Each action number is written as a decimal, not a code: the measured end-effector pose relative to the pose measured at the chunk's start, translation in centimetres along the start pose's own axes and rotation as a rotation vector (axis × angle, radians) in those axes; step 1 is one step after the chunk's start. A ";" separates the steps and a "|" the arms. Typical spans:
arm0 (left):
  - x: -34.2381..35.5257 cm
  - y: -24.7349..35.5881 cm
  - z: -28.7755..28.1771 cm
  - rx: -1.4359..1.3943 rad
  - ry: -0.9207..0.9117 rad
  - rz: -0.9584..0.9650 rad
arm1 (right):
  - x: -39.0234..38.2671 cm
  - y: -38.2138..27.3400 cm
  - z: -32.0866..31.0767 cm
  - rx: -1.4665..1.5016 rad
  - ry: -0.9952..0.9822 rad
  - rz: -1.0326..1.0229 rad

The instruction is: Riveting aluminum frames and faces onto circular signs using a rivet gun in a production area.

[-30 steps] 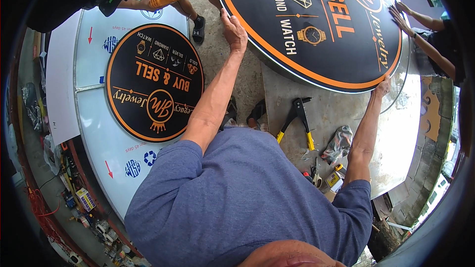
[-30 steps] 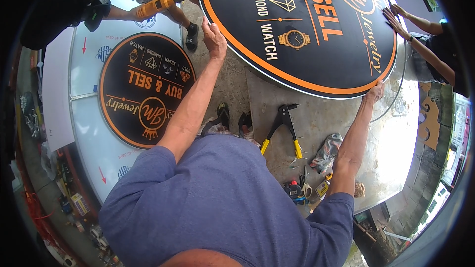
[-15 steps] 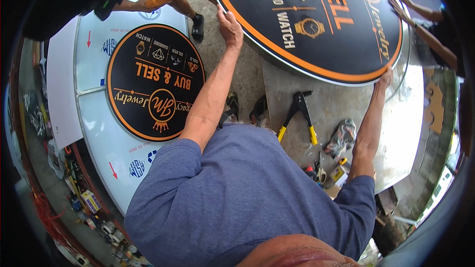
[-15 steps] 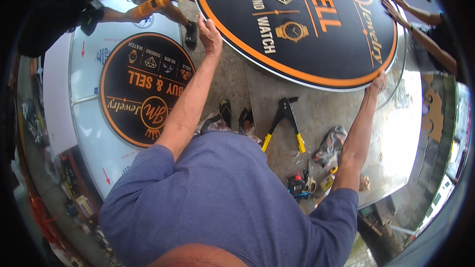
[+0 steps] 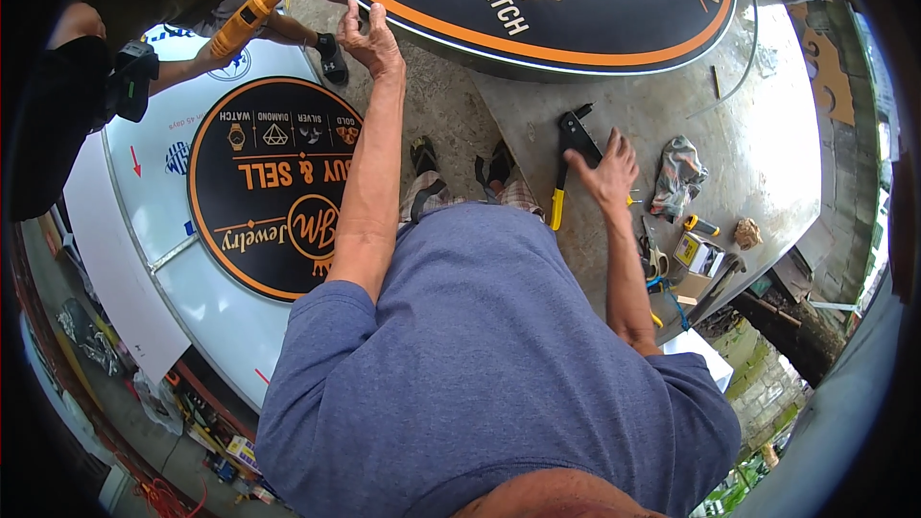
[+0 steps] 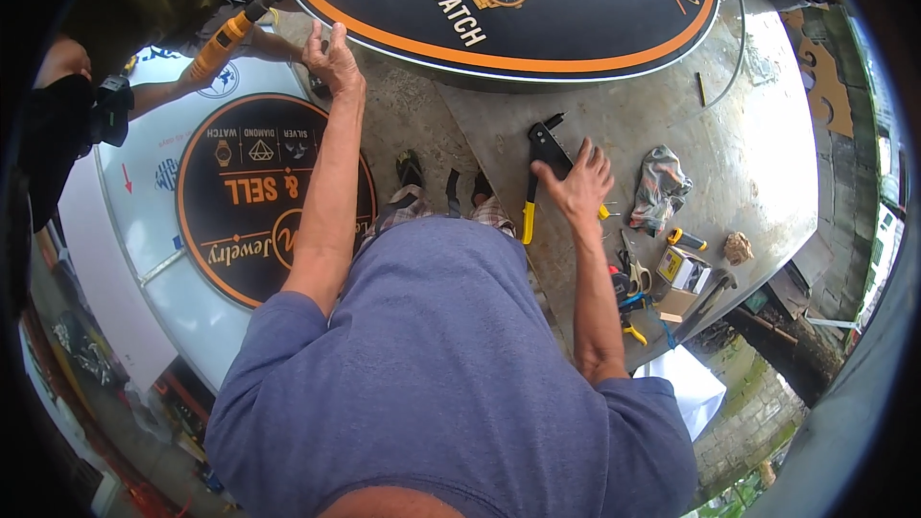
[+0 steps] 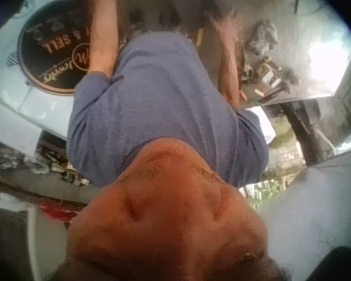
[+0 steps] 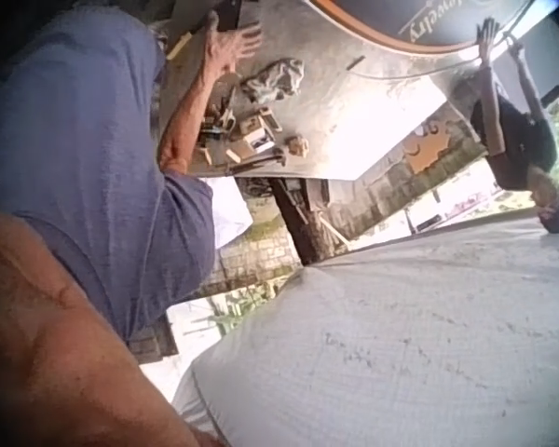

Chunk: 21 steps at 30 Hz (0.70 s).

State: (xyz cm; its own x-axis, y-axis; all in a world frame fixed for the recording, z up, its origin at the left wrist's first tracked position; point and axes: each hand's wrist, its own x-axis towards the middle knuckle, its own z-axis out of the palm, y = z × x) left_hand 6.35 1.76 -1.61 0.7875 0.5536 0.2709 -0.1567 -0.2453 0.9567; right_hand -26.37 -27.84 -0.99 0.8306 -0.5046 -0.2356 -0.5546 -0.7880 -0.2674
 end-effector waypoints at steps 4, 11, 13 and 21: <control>0.0 0.8 -0.1 -0.236 -0.115 -0.140 | -3.3 -2.5 2.5 -0.035 -0.163 0.115; 0.2 1.7 -0.4 -0.244 -0.158 -0.134 | -1.9 -2.9 2.2 -0.120 -0.120 0.060; 0.4 1.7 -0.8 -0.222 -0.171 -0.123 | -1.4 -2.7 2.3 -0.154 -0.033 -0.019; -0.2 2.6 -0.3 0.043 -0.198 0.007 | -1.4 -3.6 0.7 -0.116 0.048 -0.158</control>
State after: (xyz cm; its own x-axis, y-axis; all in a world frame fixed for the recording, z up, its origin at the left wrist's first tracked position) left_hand 5.63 1.24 0.88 0.8888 0.3858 0.2476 -0.1403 -0.2852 0.9481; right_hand -25.56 -24.07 -0.35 0.9098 -0.3856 -0.1537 -0.4100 -0.8926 -0.1873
